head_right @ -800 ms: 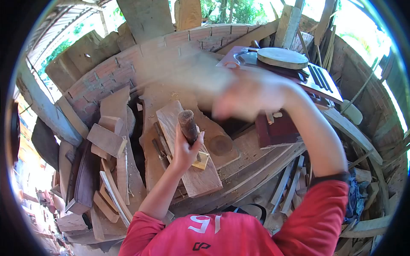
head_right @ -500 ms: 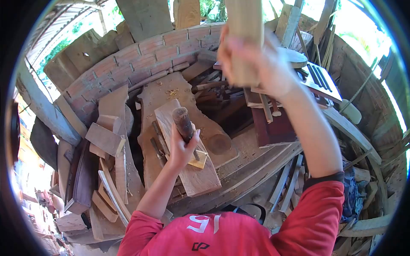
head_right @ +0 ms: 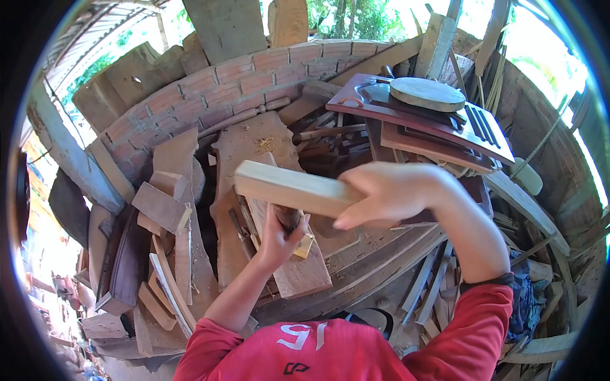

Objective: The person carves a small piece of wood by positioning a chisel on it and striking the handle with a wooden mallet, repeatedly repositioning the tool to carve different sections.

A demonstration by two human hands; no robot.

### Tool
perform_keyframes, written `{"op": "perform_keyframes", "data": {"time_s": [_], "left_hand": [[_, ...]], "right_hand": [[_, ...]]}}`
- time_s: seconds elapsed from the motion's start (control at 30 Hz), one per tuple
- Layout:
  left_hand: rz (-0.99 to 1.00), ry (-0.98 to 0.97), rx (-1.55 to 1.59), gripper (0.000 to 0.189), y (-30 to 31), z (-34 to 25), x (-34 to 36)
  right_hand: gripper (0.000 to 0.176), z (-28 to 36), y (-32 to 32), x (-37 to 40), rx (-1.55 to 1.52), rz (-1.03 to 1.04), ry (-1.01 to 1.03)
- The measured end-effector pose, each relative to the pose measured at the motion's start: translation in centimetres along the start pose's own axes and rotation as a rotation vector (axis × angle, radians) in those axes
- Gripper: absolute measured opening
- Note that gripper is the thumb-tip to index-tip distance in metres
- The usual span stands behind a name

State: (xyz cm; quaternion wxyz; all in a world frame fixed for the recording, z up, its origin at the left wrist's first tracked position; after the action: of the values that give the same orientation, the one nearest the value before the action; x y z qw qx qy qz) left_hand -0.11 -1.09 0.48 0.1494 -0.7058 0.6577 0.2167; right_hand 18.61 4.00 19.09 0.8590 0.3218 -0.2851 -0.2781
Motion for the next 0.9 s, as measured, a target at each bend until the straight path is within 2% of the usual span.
{"op": "perform_keyframes", "data": {"time_s": [0.03,0.07,0.1,0.17,0.2,0.23,0.3,0.37,0.43,0.53,0.57,0.63,0.67,0.77,0.83,0.9], "left_hand": [[-0.004,-0.025,-0.024,0.037,0.0,0.1,0.2],[0.017,0.031,-0.009,0.035,0.1,0.1,0.3],[0.014,0.027,-0.005,0.035,0.1,0.3,0.3],[0.019,0.138,0.047,0.038,0.2,1.1,0.6],[0.017,0.137,0.050,0.038,0.2,1.0,0.6],[-0.003,0.075,0.022,0.036,0.2,0.8,0.6],[-0.023,0.021,0.001,0.035,0.1,0.3,0.8],[-0.027,0.078,0.050,0.033,0.2,0.0,1.0],[-0.027,0.071,0.065,0.032,0.3,0.4,1.1],[-0.013,0.104,0.149,0.027,0.6,0.4,1.4],[-0.014,0.106,0.150,0.027,0.6,0.2,1.4],[-0.072,0.038,0.195,0.024,0.8,-0.2,1.3],[-0.112,0.063,0.282,0.022,0.8,-0.5,1.2],[-0.132,0.108,0.236,0.020,1.7,-0.2,1.4],[-0.173,0.106,0.231,0.019,2.0,0.2,1.5],[-0.181,0.047,0.174,0.020,2.5,0.3,1.6]], "right_hand": [[0.071,0.6,-0.2,0.5,0.306,0.076,-0.095],[0.061,-0.7,0.0,0.7,0.342,-0.164,0.028],[0.062,-0.4,0.0,1.1,0.058,-0.211,-0.136],[0.062,-4.2,-0.7,0.1,-0.149,-0.438,0.061],[0.064,-4.9,-1.2,-0.1,-0.167,-0.422,-0.004],[0.059,-6.3,-2.5,-0.9,-0.111,-0.512,0.032],[0.052,-7.5,-4.9,-1.4,-0.050,-0.309,-0.451],[0.054,-12.4,-9.2,-3.0,0.276,-0.363,-0.388],[0.055,-15.0,-13.0,-4.2,0.324,-0.300,-0.438],[0.061,-17.3,-18.0,-5.7,0.234,-0.422,-0.355],[0.059,-17.3,-18.8,-6.4,0.196,-0.414,-0.409],[0.054,-18.0,-20.4,-7.7,0.177,-0.427,-0.349],[0.054,-17.9,-20.9,-8.1,0.176,-0.423,-0.348],[0.052,-17.3,-21.8,-8.7,0.249,-0.410,-0.386],[0.049,-16.9,-20.6,-8.4,0.446,-0.599,-0.288],[0.049,-19.1,-16.7,-9.4,0.070,-0.848,0.011]]}}
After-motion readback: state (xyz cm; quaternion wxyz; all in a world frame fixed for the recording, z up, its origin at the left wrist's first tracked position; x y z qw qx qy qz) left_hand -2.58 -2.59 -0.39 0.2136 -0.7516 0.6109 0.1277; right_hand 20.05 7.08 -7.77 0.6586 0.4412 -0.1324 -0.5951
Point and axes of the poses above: each hand's wrist, its own x-axis away from the middle knuckle, its own y-axis out of the back of the hand, z = x × y, the point moved 1 cm from there along -x, towards the middle knuckle, and after that the axes turned 5 degrees about x, right-handed, at the moved point
